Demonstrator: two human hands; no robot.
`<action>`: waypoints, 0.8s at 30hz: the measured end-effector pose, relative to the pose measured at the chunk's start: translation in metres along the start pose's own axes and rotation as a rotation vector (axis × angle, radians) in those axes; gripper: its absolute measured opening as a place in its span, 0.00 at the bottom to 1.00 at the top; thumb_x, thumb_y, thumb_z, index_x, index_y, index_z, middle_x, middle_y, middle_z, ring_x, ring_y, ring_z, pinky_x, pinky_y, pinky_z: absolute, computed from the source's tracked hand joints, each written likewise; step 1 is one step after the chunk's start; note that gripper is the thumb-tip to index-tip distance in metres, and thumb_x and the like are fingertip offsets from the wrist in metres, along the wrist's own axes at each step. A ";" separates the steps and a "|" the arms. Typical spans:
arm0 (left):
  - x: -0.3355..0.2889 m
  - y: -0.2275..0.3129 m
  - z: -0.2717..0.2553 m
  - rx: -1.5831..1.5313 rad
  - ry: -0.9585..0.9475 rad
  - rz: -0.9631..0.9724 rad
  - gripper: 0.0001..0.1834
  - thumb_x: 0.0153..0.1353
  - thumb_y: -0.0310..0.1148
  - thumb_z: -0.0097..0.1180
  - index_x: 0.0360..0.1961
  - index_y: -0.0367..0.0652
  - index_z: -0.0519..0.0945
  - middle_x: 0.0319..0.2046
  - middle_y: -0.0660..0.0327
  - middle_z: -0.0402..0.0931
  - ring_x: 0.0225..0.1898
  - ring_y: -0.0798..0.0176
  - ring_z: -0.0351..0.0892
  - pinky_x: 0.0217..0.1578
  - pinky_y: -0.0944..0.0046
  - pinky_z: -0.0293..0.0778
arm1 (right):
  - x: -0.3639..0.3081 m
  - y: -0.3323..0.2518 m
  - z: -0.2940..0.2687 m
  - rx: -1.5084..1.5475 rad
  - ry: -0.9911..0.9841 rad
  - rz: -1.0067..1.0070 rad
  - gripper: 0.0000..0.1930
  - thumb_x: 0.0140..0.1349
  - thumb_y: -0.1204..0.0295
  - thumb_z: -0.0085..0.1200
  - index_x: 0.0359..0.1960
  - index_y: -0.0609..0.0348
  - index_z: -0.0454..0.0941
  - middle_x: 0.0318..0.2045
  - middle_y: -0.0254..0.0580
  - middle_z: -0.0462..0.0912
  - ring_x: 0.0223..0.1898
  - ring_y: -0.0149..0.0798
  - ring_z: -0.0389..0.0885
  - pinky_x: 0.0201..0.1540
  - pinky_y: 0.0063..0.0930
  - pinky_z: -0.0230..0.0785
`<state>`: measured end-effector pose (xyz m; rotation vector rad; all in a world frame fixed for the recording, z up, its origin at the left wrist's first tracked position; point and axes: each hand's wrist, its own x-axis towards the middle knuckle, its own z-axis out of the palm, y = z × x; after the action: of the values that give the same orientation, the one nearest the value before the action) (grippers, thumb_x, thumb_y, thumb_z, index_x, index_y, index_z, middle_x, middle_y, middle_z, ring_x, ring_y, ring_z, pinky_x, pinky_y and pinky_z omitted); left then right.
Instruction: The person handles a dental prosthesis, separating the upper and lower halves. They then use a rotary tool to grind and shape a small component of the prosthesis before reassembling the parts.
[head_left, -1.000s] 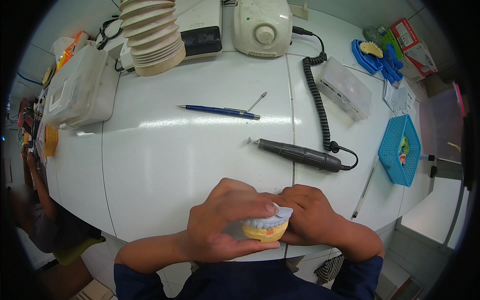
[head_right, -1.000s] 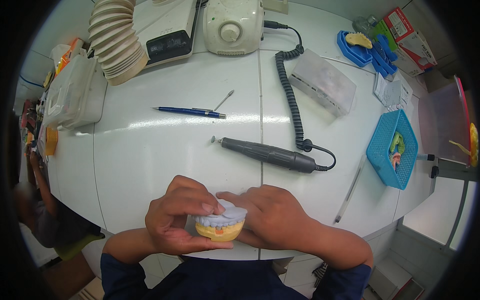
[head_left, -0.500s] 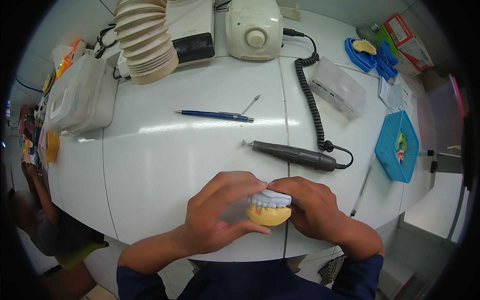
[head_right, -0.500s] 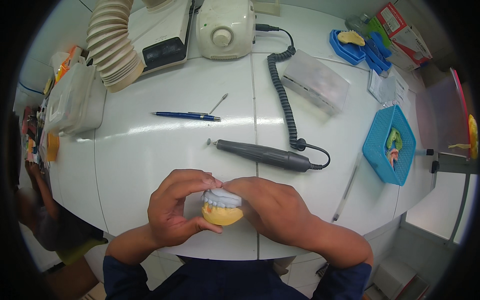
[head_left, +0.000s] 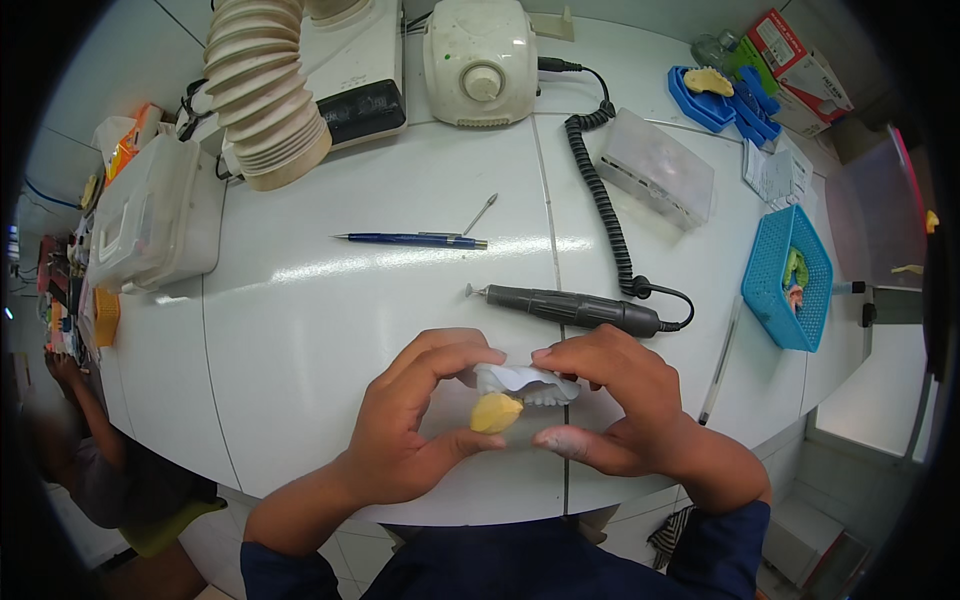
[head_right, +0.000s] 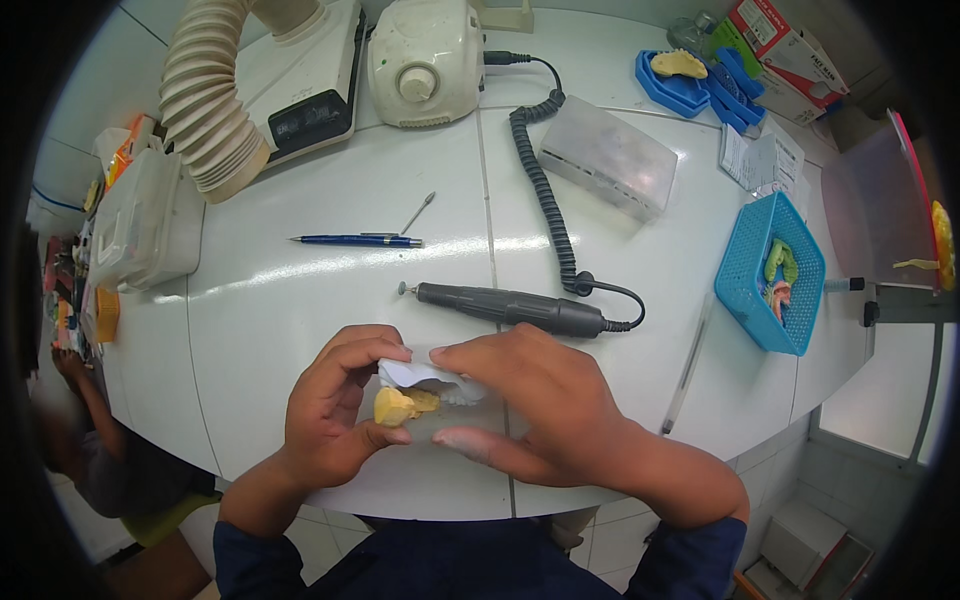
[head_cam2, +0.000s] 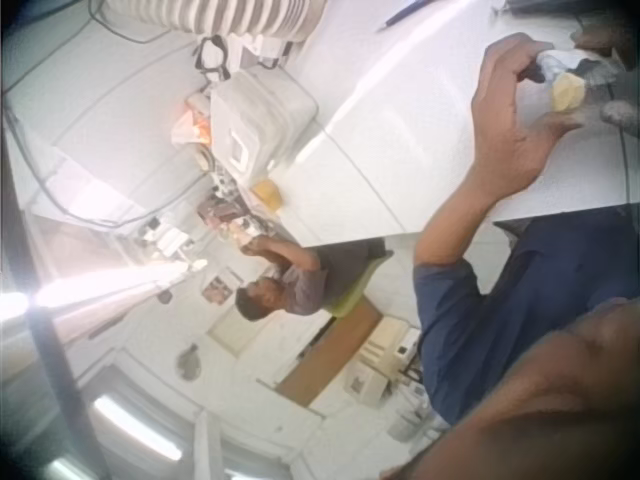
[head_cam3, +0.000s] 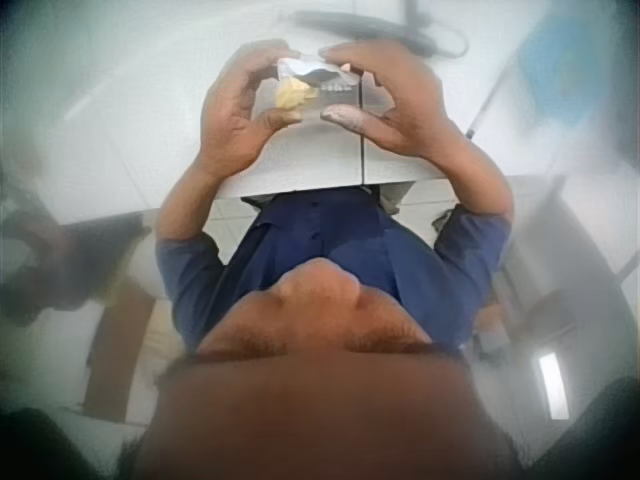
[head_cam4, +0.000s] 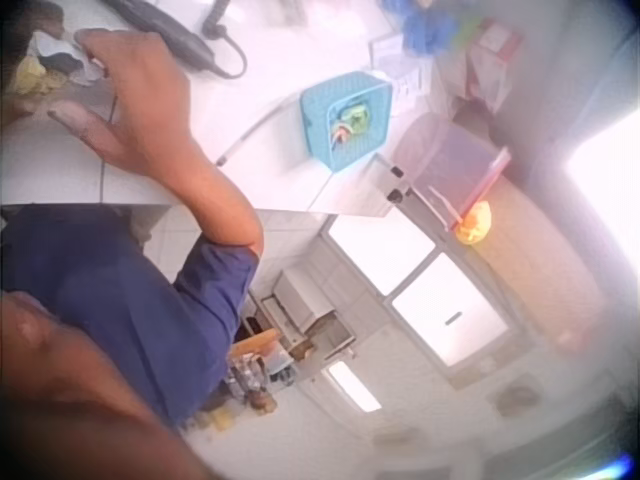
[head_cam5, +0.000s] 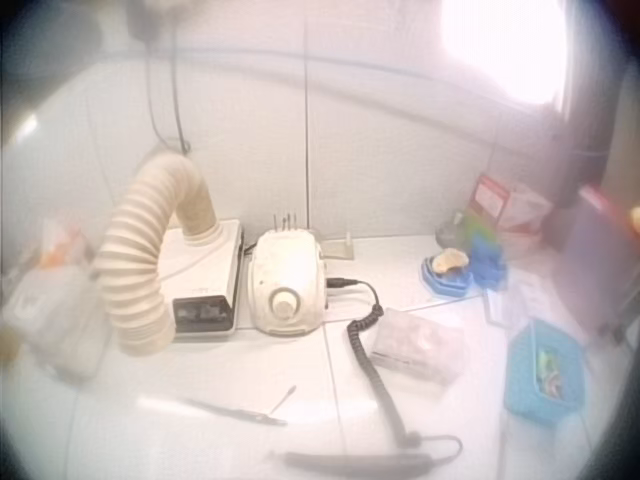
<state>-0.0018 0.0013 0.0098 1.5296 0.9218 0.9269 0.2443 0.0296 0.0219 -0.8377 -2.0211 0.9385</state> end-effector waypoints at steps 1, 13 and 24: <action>0.000 -0.003 0.000 -0.150 -0.003 -0.013 0.31 0.58 0.26 0.72 0.62 0.38 0.73 0.57 0.52 0.73 0.59 0.56 0.73 0.57 0.58 0.73 | 0.000 -0.001 0.001 0.022 0.019 -0.002 0.27 0.53 0.73 0.74 0.55 0.61 0.81 0.43 0.46 0.86 0.38 0.46 0.84 0.39 0.33 0.76; 0.001 -0.001 0.005 -0.389 -0.112 0.018 0.33 0.51 0.19 0.75 0.55 0.42 0.69 0.55 0.46 0.74 0.58 0.52 0.78 0.62 0.49 0.74 | -0.005 0.005 0.006 0.043 0.119 -0.259 0.27 0.46 0.73 0.76 0.51 0.59 0.83 0.43 0.42 0.86 0.37 0.39 0.85 0.37 0.28 0.75; 0.002 -0.004 0.004 -0.406 -0.131 0.128 0.33 0.53 0.14 0.71 0.59 0.40 0.72 0.59 0.46 0.73 0.64 0.49 0.76 0.63 0.51 0.75 | -0.005 0.009 0.010 0.032 0.162 -0.294 0.24 0.48 0.74 0.72 0.50 0.60 0.84 0.42 0.44 0.86 0.33 0.39 0.83 0.34 0.28 0.76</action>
<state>0.0023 0.0022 0.0058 1.2902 0.5071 1.0214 0.2412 0.0270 0.0084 -0.5600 -1.9179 0.7122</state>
